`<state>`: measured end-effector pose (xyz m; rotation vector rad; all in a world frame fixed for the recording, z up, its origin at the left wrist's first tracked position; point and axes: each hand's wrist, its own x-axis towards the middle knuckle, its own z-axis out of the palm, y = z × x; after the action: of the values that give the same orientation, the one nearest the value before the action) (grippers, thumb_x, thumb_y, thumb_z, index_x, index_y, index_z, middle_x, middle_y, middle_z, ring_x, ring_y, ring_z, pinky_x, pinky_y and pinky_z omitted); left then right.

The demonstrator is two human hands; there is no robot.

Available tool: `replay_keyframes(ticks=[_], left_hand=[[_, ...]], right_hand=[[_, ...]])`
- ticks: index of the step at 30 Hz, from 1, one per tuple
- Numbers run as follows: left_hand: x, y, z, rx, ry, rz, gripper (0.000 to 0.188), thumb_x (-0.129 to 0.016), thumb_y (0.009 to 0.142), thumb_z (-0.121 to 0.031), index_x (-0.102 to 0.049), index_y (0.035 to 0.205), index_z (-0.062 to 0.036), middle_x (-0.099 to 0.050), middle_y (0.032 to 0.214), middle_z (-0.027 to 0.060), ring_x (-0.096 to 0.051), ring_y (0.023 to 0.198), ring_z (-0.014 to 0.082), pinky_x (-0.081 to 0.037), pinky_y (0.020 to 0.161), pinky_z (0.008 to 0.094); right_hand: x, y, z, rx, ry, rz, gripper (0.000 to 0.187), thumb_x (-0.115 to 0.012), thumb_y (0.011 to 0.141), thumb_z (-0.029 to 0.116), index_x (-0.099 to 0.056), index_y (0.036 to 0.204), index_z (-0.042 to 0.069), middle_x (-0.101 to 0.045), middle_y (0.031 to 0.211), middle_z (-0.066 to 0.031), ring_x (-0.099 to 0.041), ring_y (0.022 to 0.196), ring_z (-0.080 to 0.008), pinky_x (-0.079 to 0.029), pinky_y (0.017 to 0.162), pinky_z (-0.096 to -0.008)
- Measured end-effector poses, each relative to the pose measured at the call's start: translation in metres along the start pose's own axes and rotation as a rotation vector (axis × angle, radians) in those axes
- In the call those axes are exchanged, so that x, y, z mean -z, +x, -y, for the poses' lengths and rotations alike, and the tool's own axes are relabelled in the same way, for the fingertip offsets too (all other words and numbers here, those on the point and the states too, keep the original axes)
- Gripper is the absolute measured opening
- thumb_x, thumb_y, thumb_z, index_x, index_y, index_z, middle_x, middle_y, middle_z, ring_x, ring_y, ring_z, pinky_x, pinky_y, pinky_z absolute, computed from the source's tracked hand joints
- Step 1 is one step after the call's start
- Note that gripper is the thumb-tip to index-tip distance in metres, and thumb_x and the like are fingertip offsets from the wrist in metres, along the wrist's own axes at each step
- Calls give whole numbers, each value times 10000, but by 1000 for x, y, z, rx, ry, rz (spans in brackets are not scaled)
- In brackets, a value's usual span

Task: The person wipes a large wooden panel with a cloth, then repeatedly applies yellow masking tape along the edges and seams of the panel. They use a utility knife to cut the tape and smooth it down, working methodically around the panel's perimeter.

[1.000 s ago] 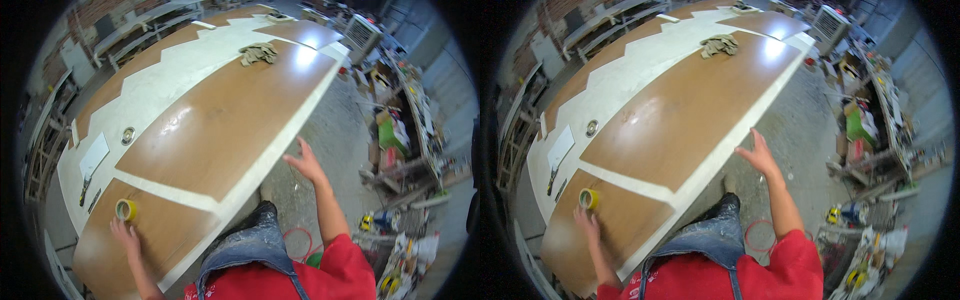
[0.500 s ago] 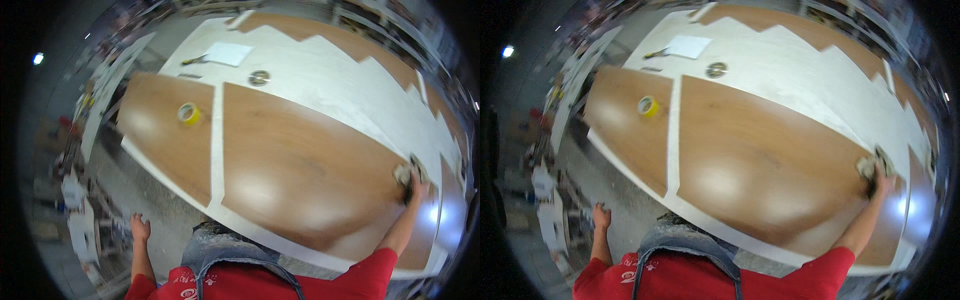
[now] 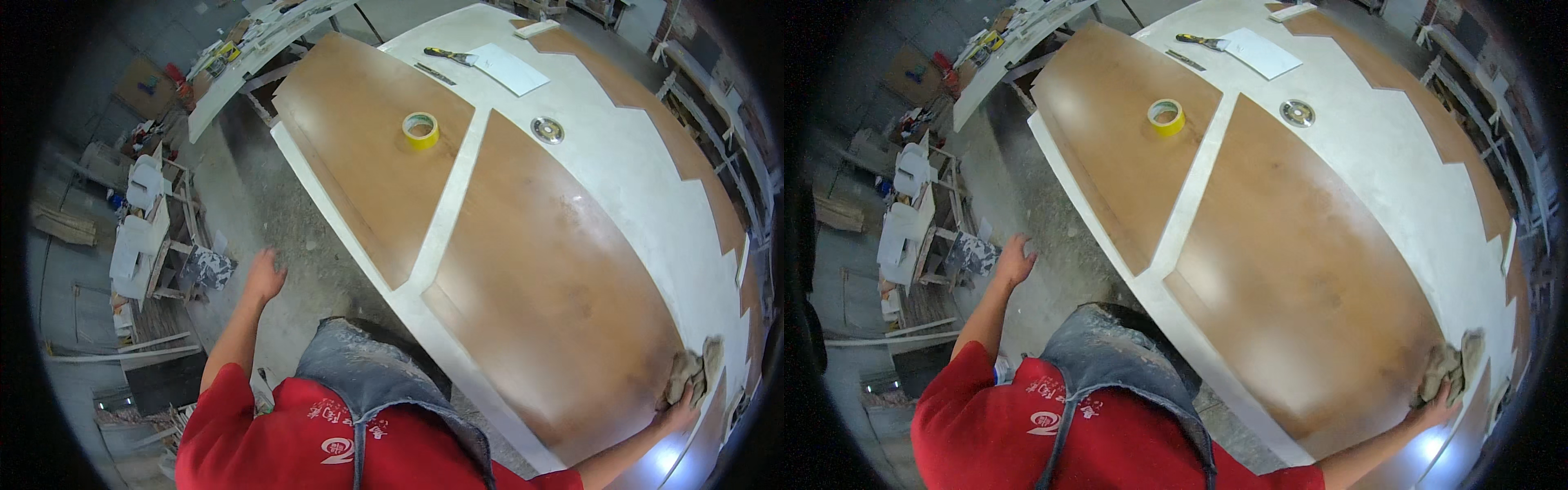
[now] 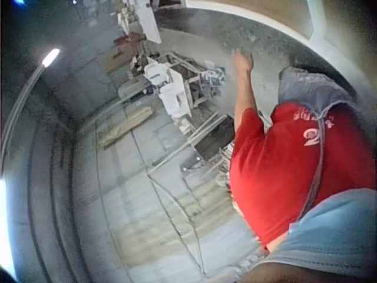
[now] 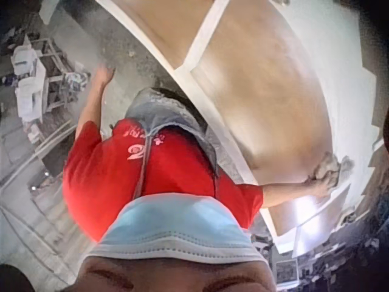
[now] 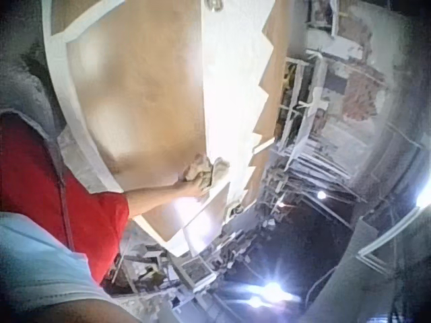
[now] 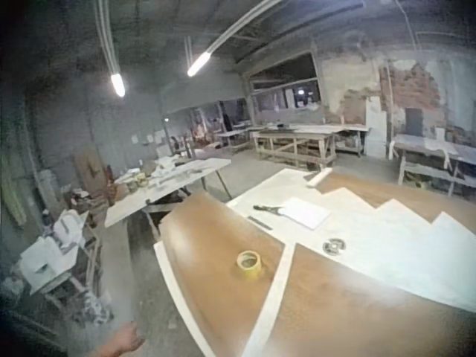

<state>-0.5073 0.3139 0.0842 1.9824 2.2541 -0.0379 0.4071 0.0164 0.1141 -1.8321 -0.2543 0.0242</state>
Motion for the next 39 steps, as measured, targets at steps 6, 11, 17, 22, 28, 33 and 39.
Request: replay_keyframes(ticks=[6, 11, 17, 22, 28, 33, 39], left_hand=[[-25, 126, -4, -393, -153, -130, 484, -717, 871, -156, -593, 1311, 1, -579, 1385, 241, -523, 1298, 431, -408, 1136, 469], [-35, 212, -3, -608, -323, -143, 419, -685, 886, -112, -601, 1282, -4, -610, 1327, 226, -535, 1278, 423, -413, 1126, 477], [-61, 273, 25, -874, -421, -130, 369, -663, 896, -88, -615, 1253, -9, -604, 1324, 218, -502, 1331, 433, -390, 1141, 518], [-64, 281, 30, -982, -448, -64, 363, -650, 899, -88, -615, 1251, -9, -564, 1388, 216, -462, 1373, 440, -358, 1162, 539], [-67, 292, 44, -1030, -391, -43, 377, -646, 902, -90, -609, 1265, 6, -544, 1430, 204, -431, 1414, 423, -335, 1176, 532], [-60, 290, 43, -1060, -389, -38, 351, -651, 891, -72, -618, 1234, -5, -564, 1406, 200, -454, 1394, 428, -352, 1167, 530], [-53, 291, 38, -1051, -387, -53, 324, -659, 876, -63, -630, 1195, -11, -588, 1363, 202, -487, 1359, 423, -368, 1156, 529]], right_hand=[[-128, -191, 102, 92, 389, 393, 749, -747, 789, 109, -453, 1465, -24, -598, 1362, -174, -629, 1195, -305, -522, 1022, -421], [-274, -376, 195, 232, 112, 552, 887, -809, 659, 210, -506, 1457, -31, -613, 1377, -167, -616, 1243, -291, -471, 1091, -419], [-405, -510, 218, 441, -448, 700, 840, -805, 658, 100, -550, 1458, 140, -588, 1382, -189, -561, 1293, -368, -455, 1110, -415], [-529, -617, 160, 346, -836, 525, 897, -860, 690, 243, -490, 1507, 206, -504, 1396, -287, -463, 1319, -453, -430, 1076, -549], [-585, -679, 178, 575, -629, 756, 884, -871, 695, 246, -496, 1495, 247, -516, 1424, -248, -484, 1328, -450, -449, 1061, -546], [-496, -648, 152, 284, -666, 580, 843, -869, 696, 194, -528, 1466, 230, -488, 1463, -244, -467, 1336, -460, -443, 1100, -536], [-409, -621, 130, 145, -801, 264, 827, -806, 679, 118, -539, 1458, 184, -499, 1420, -297, -466, 1325, -474, -401, 1145, -520]])
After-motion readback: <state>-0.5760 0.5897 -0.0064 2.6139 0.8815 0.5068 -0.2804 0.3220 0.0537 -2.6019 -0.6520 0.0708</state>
